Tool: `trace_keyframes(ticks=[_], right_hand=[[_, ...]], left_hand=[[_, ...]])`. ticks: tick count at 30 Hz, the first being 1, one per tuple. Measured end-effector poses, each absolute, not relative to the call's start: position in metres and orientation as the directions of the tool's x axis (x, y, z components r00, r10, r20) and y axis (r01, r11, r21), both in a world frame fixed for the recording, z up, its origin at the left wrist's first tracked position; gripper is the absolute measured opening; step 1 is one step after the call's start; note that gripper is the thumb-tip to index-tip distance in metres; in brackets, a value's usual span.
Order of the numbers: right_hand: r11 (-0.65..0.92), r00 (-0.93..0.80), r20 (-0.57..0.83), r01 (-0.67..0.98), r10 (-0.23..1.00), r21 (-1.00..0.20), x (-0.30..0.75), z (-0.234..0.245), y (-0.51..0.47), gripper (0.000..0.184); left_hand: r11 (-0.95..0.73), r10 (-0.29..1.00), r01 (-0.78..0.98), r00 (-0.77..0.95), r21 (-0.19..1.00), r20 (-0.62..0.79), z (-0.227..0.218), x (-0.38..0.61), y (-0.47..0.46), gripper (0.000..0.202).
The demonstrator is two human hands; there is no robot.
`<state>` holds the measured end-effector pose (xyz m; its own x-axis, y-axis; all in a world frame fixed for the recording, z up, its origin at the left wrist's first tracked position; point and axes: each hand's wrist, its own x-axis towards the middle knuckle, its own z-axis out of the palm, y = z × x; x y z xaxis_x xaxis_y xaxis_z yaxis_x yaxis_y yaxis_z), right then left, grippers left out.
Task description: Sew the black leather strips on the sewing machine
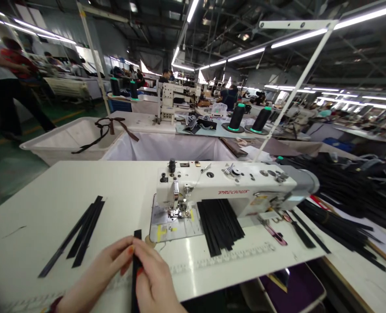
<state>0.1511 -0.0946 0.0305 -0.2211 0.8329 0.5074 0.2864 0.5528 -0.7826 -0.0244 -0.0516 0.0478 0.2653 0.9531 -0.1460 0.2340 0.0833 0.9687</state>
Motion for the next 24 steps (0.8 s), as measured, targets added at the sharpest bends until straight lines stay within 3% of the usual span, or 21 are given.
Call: trace_keyframes(ticks=[2, 5, 9, 12, 16, 18, 19, 21, 24], right_hand=[[0.522, -0.179, 0.490, 0.270, 0.853, -0.809, 0.168, 0.019, -0.106, 0.062], [0.513, -0.169, 0.486, 0.350, 0.858, -0.784, 0.194, 0.003, -0.114, 0.063], [0.674, -0.317, 0.620, 0.538, 0.718, -0.506, 0.226, -0.004, -0.117, 0.059], [0.732, -0.452, 0.624, 0.608, 0.637, -0.308, 0.233, -0.007, -0.119, 0.038], [0.694, -0.378, 0.712, 0.689, 0.592, -0.211, 0.223, -0.019, -0.114, 0.024], [0.666, -0.325, 0.767, 0.726, 0.553, -0.172, 0.218, -0.027, -0.107, 0.025], [0.653, -0.317, 0.774, 0.740, 0.548, -0.159, 0.216, -0.030, -0.104, 0.027], [0.630, -0.341, 0.741, 0.764, 0.579, -0.141, 0.214, -0.034, -0.101, 0.029], [0.601, -0.384, 0.654, 0.788, 0.652, -0.137, 0.211, -0.036, -0.103, 0.027]], left_hand=[[0.264, 0.901, 0.021, 0.352, 0.964, -0.255, 0.052, 0.010, -0.055, 0.051], [0.468, 0.814, -0.192, 0.473, 0.863, -0.337, 0.050, 0.039, -0.057, 0.055], [0.505, 0.852, -0.298, 0.321, 0.810, -0.413, 0.046, 0.044, -0.047, 0.051], [0.464, 0.872, -0.200, 0.276, 0.863, -0.405, 0.038, 0.042, -0.030, 0.051], [0.257, 0.923, 0.179, 0.245, 0.950, -0.296, 0.023, 0.034, -0.009, 0.046], [0.034, 0.973, 0.382, 0.197, 0.923, -0.117, 0.019, 0.026, -0.003, 0.037], [-0.106, 0.978, 0.488, 0.210, 0.866, 0.001, 0.017, 0.022, -0.001, 0.033], [-0.389, 0.915, 0.661, 0.356, 0.642, 0.189, 0.015, 0.013, -0.002, 0.029], [-0.635, 0.769, 0.688, 0.606, 0.350, 0.204, 0.007, 0.005, -0.005, 0.034]])
